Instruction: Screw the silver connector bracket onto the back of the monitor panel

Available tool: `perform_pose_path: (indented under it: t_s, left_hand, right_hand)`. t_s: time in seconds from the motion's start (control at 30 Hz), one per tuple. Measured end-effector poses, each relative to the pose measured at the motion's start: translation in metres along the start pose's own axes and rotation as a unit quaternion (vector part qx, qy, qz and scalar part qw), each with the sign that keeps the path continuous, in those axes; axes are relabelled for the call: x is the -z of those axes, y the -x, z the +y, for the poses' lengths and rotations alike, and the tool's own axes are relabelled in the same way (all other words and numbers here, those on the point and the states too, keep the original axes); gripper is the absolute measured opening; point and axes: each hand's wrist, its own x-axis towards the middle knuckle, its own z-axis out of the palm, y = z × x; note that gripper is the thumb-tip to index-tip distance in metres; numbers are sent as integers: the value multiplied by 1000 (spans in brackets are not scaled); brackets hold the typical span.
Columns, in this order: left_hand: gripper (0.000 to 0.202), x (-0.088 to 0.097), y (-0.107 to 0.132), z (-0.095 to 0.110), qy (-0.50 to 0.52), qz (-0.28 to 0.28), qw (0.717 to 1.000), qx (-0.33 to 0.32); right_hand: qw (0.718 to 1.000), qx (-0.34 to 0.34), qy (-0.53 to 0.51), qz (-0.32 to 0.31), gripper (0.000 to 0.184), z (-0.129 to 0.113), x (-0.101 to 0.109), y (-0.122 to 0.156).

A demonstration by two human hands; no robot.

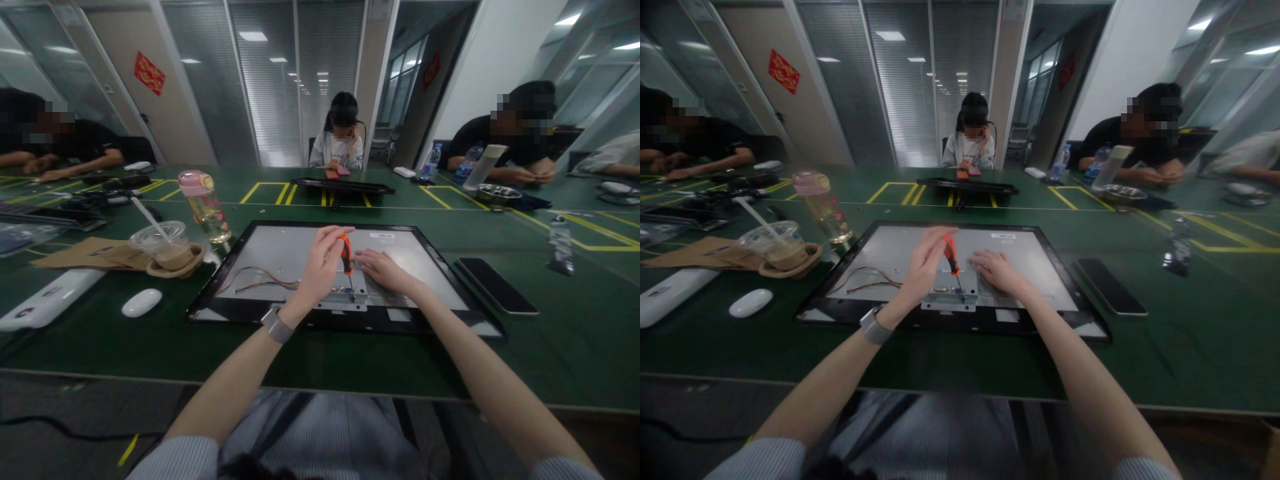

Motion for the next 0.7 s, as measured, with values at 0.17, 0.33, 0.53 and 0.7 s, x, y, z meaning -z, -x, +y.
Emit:
perform_pose_path:
  t_s: [0.17,0.33,0.53,0.7]
  left_hand:
    - [26,1,-1,5,93,-63,993,44]
    - [17,3,-1,3,25,-19,999,16]
    - [30,5,-2,4,68,-58,996,20]
    - [23,2,0,7,76,-66,995,27]
  right_hand:
    - [1000,-13,4,-7,48,-1,-1,-1]
    - [1000,-8,7,2,48,0,-2,-2]
    - [1000,-4,4,-1,47,-1,0,0]
    - [1000,-3,13,3,47,-2,-1,-2]
